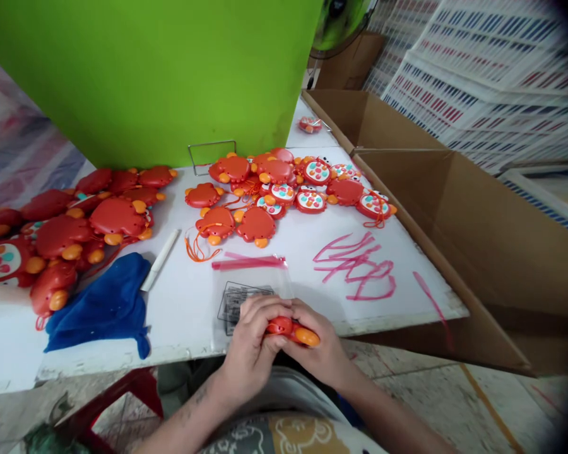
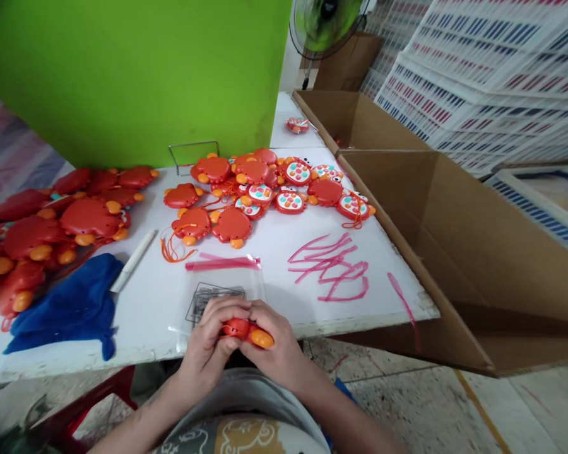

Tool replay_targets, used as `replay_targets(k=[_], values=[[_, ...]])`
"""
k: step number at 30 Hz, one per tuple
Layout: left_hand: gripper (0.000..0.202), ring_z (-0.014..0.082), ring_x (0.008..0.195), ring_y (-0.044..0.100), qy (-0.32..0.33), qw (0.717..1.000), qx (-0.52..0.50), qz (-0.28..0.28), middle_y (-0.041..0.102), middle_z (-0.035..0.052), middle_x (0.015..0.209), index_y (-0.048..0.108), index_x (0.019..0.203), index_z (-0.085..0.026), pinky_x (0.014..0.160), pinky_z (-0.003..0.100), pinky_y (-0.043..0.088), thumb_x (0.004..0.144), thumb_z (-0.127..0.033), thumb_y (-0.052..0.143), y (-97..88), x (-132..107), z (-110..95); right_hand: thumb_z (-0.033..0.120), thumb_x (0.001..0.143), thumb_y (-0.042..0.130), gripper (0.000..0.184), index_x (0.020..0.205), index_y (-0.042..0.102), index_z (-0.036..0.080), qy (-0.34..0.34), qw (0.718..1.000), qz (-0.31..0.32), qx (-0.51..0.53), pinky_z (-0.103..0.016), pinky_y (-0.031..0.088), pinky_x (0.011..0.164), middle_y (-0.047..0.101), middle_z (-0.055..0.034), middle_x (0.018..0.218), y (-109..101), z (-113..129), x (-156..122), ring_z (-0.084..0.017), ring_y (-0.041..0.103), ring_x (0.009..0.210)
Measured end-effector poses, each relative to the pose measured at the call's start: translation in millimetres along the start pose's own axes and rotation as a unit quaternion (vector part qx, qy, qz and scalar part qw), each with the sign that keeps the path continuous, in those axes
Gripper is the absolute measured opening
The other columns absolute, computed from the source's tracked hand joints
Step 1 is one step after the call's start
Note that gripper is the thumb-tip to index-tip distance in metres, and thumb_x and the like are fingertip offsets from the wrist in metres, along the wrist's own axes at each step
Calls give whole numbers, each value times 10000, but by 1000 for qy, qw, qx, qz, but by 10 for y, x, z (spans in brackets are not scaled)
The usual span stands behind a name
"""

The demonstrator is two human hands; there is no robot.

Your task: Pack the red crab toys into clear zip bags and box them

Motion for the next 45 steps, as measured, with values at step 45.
replay_targets(k=[45], values=[[241,116,636,527,-119,992,12,-32,568,9,650,528,678,-170,610,214,414,892,-276,488,-123,-76,-205,127,824,569,399,1188,567,289,-97,989,-76,-80,-367,491,950,590,-61,1178,-213,72,200,-198,563,1109]])
Point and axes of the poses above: each hand's wrist, its own x-axis towards the middle knuckle, its own y-axis out of the palm, z = x × y, the point moved 5 cm from there along x, towards the middle knuckle
